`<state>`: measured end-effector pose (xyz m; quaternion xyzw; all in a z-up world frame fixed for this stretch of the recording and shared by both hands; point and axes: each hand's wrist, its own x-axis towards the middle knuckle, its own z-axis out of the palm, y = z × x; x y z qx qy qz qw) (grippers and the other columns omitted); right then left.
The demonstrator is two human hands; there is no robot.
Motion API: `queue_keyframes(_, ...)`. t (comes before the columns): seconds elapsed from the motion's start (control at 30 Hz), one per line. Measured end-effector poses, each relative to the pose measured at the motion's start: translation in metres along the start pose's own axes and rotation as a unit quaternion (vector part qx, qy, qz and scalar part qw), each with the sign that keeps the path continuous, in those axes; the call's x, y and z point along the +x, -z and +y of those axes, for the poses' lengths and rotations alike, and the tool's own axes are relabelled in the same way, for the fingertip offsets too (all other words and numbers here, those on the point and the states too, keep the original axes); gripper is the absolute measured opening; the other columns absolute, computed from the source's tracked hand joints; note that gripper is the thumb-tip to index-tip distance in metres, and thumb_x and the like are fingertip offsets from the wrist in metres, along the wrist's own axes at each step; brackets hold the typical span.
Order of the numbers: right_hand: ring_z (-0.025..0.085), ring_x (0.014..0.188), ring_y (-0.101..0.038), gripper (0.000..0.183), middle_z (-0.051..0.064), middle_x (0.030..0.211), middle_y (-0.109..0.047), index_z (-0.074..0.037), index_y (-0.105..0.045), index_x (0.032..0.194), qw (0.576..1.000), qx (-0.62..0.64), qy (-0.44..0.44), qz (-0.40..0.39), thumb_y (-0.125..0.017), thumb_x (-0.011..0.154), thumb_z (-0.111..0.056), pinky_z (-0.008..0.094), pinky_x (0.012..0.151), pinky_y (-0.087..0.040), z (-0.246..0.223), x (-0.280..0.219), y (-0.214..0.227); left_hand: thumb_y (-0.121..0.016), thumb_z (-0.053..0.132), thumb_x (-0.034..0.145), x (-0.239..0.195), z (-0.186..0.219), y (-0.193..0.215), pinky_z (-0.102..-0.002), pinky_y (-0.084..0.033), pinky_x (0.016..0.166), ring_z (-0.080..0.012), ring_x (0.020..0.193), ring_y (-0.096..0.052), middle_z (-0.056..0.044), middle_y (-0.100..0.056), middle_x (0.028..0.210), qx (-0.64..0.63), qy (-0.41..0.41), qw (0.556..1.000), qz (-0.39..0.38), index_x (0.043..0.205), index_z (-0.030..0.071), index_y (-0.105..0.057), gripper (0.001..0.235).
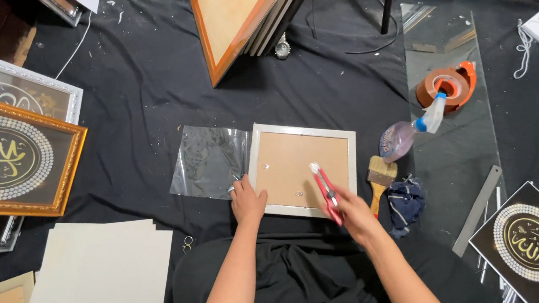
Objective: The person uses a red utility knife to cut a clear plastic sheet covering a square frame. They slice along the edges, remove the plastic, and then lift the cardboard backing from the frame.
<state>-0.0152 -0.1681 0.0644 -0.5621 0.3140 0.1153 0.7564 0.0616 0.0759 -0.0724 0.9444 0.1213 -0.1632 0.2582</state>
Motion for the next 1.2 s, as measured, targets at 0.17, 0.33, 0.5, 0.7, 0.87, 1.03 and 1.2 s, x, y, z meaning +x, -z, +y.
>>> queue_keyframes(0.17,0.031,0.085,-0.066,0.062,0.020,0.113,-0.059,0.003,-0.046,0.143,0.997,0.056,-0.060,-0.005,-0.051,0.082,0.009,0.040,0.072,-0.059,0.061,0.008,0.056,-0.066,0.039,0.094,-0.011,0.013,0.015,-0.047,-0.047,0.104,-0.0321,0.130,-0.047,-0.009,-0.043,0.144,0.014,0.002,1.000,0.021,0.158,0.013,-0.029,0.079)
queue_keyframes(0.33,0.022,0.073,-0.063,0.052,0.017,0.102,-0.070,-0.005,-0.048,0.149,0.993,0.075,-0.072,-0.061,-0.053,0.102,-0.026,0.032,0.063,-0.055,0.077,0.020,0.058,-0.069,0.033,0.090,0.004,-0.001,-0.006,-0.050,-0.049,0.091,-0.0355,0.114,-0.055,-0.011,-0.057,0.130,0.048,-0.099,0.976,0.190,0.144,0.011,-0.052,0.061)
queue_keyframes(0.5,0.023,0.067,-0.070,0.043,0.021,0.093,-0.069,0.006,-0.057,0.129,0.997,-0.035,0.024,0.066,-0.049,0.109,-0.031,0.030,0.056,-0.062,0.117,0.052,0.082,-0.073,0.025,0.088,-0.018,0.012,0.012,-0.042,-0.049,0.090,-0.0270,0.108,-0.055,-0.007,-0.054,0.124,0.084,-0.092,0.971,0.204,0.135,0.011,-0.057,0.052)
queue_keyframes(0.7,0.030,0.062,-0.074,0.049,0.025,0.081,-0.070,0.001,-0.058,0.106,0.990,0.026,0.015,0.136,-0.050,0.108,-0.047,0.040,0.055,-0.064,0.098,0.055,0.103,-0.072,0.017,0.090,-0.035,0.029,0.019,-0.038,-0.045,0.086,-0.0239,0.104,-0.056,-0.005,-0.053,0.124,0.103,-0.163,0.959,0.207,0.133,0.012,-0.059,0.045)
queue_keyframes(0.87,0.041,0.086,-0.075,0.049,0.034,0.109,-0.071,0.002,-0.048,0.120,0.993,0.051,-0.006,0.107,-0.056,0.105,-0.044,0.053,0.073,-0.062,0.077,0.039,0.099,-0.078,0.018,0.080,-0.057,0.055,-0.019,-0.047,-0.048,0.087,-0.0308,0.107,-0.057,-0.008,-0.055,0.124,0.093,-0.264,0.934,0.224,0.129,0.012,-0.060,0.052)
queue_keyframes(1.03,0.023,0.061,-0.071,0.039,0.024,0.092,-0.077,0.003,-0.051,0.128,0.979,-0.102,0.061,0.164,-0.055,0.106,-0.029,0.032,0.052,-0.062,0.051,0.013,0.083,-0.080,0.021,0.079,-0.104,0.077,-0.055,-0.049,-0.048,0.094,-0.0313,0.115,-0.059,-0.010,-0.055,0.129,0.074,-0.313,0.934,0.158,0.133,0.013,-0.059,0.059)
queue_keyframes(1.2,0.029,0.061,-0.075,0.043,0.014,0.071,-0.073,-0.020,-0.057,0.138,0.931,-0.322,0.009,0.173,-0.052,0.103,-0.044,0.040,0.055,-0.062,0.074,-0.005,0.089,-0.074,0.019,0.090,-0.131,0.080,-0.036,-0.055,-0.033,0.108,-0.0360,0.146,-0.036,-0.016,-0.036,0.159,0.180,-0.352,0.916,0.061,0.151,0.022,-0.046,0.067)
